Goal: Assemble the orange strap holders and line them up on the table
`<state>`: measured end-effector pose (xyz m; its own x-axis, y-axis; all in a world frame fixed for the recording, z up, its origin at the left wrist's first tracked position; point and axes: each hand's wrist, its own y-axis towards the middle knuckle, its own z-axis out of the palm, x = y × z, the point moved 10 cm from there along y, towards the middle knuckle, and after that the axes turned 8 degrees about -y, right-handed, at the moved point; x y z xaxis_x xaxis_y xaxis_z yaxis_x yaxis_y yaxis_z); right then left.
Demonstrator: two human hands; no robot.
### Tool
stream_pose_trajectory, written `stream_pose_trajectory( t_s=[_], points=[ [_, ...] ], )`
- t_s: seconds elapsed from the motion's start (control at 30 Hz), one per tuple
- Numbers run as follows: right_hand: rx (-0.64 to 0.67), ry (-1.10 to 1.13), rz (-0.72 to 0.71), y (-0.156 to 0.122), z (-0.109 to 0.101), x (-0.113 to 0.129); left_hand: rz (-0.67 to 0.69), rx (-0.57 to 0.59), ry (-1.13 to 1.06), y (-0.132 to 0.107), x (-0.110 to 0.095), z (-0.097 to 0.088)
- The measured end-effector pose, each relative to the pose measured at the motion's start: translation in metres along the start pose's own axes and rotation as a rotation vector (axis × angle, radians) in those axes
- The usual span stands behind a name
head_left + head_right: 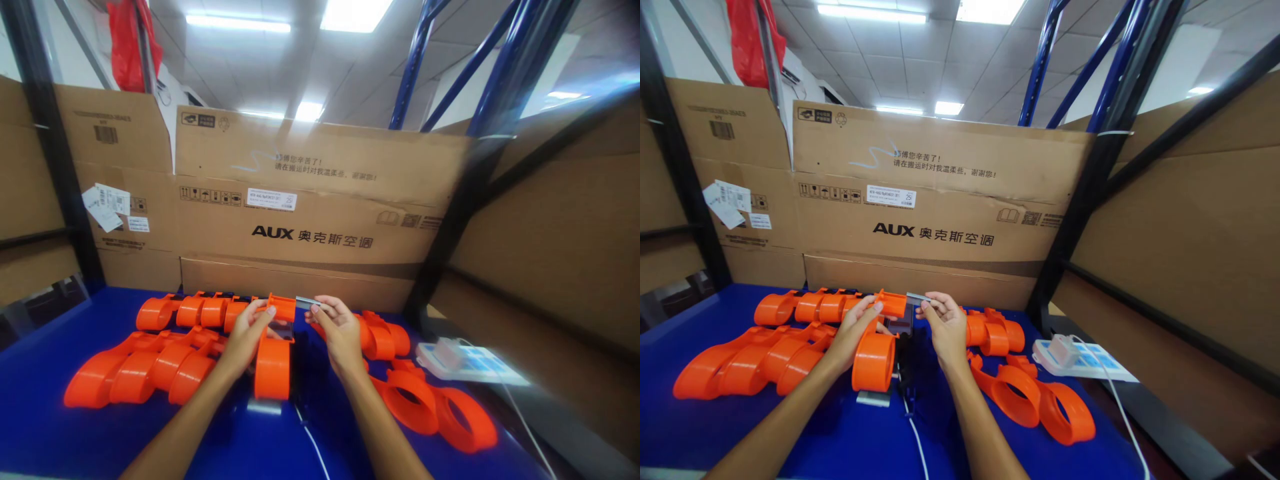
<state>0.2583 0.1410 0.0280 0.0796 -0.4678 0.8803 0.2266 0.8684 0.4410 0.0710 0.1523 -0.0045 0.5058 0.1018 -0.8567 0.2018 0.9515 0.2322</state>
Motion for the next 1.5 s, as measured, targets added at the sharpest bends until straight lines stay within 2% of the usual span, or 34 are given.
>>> stream_pose_trajectory(
  t_s=[0.5, 0.83, 1.07, 1.2, 1.5],
  points=[
    [0.017, -0.041, -0.019, -0.001, 0.001, 0.000, 0.011, -0.020, -0.001, -0.002, -0.005, 0.000],
    [0.063, -0.142, -0.021, -0.003, 0.009, -0.003, -0.013, 0.045, 0.122, 0.002, 0.003, 0.002],
    [-0.064, -0.252, -0.046, -0.001, -0.007, 0.003, 0.022, -0.022, 0.086, 0.002, -0.004, -0.004],
    [-0.035, -0.292, -0.039, -0.003, -0.005, 0.003, 0.030, -0.004, 0.071, 0.001, -0.007, -0.001],
    [0.105, -0.361, -0.155, -0.011, 0.016, 0.014, 0.048, -0.046, 0.088, 0.001, -0.009, -0.005]
  ],
)
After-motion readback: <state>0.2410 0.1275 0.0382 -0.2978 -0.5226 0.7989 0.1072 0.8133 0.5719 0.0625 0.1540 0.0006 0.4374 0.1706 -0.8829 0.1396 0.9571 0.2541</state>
